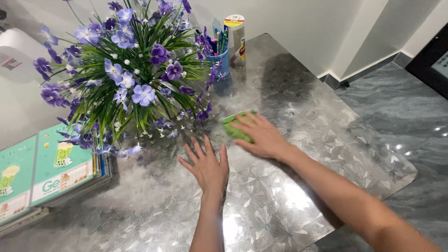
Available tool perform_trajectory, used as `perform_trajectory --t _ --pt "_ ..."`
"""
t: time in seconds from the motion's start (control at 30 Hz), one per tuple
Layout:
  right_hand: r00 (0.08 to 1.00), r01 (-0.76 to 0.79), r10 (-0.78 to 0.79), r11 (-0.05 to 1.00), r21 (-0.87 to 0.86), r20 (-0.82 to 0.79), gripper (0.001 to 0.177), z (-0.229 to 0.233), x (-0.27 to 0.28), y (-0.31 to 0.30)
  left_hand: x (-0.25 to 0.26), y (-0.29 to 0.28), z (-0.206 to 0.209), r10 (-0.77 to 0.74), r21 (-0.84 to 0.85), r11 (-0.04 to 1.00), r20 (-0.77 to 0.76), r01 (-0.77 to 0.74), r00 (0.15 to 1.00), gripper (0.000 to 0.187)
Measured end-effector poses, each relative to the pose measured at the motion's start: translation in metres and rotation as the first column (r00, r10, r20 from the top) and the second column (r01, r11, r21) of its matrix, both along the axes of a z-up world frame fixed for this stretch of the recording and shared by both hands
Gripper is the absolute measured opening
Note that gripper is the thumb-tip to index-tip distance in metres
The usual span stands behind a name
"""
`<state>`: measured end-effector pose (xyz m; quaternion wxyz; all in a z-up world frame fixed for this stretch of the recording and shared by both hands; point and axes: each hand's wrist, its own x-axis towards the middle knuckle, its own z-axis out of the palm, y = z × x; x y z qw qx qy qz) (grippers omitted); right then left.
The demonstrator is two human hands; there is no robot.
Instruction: Wiping a table surface with a cloth and moving objects to clean underneath
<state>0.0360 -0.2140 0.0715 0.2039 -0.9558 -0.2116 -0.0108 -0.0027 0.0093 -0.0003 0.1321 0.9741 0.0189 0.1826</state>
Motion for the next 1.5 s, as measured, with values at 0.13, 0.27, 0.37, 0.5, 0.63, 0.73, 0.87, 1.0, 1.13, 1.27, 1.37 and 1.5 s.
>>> perform_trajectory --t 0.13,0.27,0.37,0.5,0.63,0.73,0.87,1.0,1.13,1.27,1.37,1.5 --pt "0.977 0.19 -0.17 0.969 -0.158 0.132 0.084 -0.007 0.027 -0.076 0.0 0.001 0.0 -0.006 0.003 1.0 -0.014 0.006 1.0 0.077" --pt "0.891 0.454 -0.449 0.868 -0.201 0.072 0.12 0.0 0.036 -0.151 0.0 0.0 -0.002 -0.014 -0.014 1.0 0.016 0.015 1.0 0.077" --pt "0.784 0.615 -0.619 0.765 -0.191 0.051 0.118 -0.014 0.043 -0.19 0.002 0.0 -0.005 -0.011 -0.007 1.0 0.039 0.011 0.999 0.077" --pt "0.704 0.708 -0.673 0.687 -0.163 0.225 0.08 -0.09 0.075 -0.188 0.0 0.0 -0.006 -0.015 0.001 1.0 0.048 0.015 0.999 0.077" --pt "0.613 0.743 -0.646 0.667 -0.055 0.454 0.071 -0.091 0.062 -0.103 0.002 -0.003 -0.005 0.006 0.046 0.999 0.067 -0.009 0.998 0.077" --pt "0.769 0.616 -0.572 0.783 -0.09 0.286 0.071 -0.041 0.017 -0.021 0.001 -0.005 -0.002 0.021 0.059 0.998 0.039 -0.023 0.999 0.076" --pt "0.93 0.326 -0.348 0.93 -0.167 -0.121 0.076 0.006 -0.029 0.052 0.003 -0.003 -0.004 0.025 0.045 0.999 0.004 -0.026 1.0 0.076" --pt "0.99 0.101 -0.115 0.98 -0.17 -0.078 0.073 0.005 -0.041 0.037 0.001 -0.001 -0.002 0.03 0.062 0.998 -0.011 -0.029 1.0 0.074" --pt "0.994 -0.015 -0.003 0.986 -0.166 -0.111 0.068 0.011 -0.031 -0.012 0.001 -0.001 0.002 0.019 0.014 1.0 -0.042 -0.018 0.999 0.078" --pt "0.985 0.171 -0.173 0.973 -0.157 -0.004 0.065 0.002 -0.008 -0.081 0.0 0.0 0.003 0.01 -0.003 1.0 -0.061 -0.01 0.998 0.078" --pt "0.932 0.336 -0.281 0.906 -0.258 0.229 0.06 -0.021 0.014 -0.143 0.0 0.0 0.001 0.014 -0.003 1.0 -0.048 -0.014 0.999 0.078" --pt "0.874 0.485 -0.476 0.855 -0.184 0.094 0.076 -0.06 0.036 -0.221 -0.001 0.0 0.003 0.004 0.006 1.0 -0.045 -0.004 0.999 0.078"
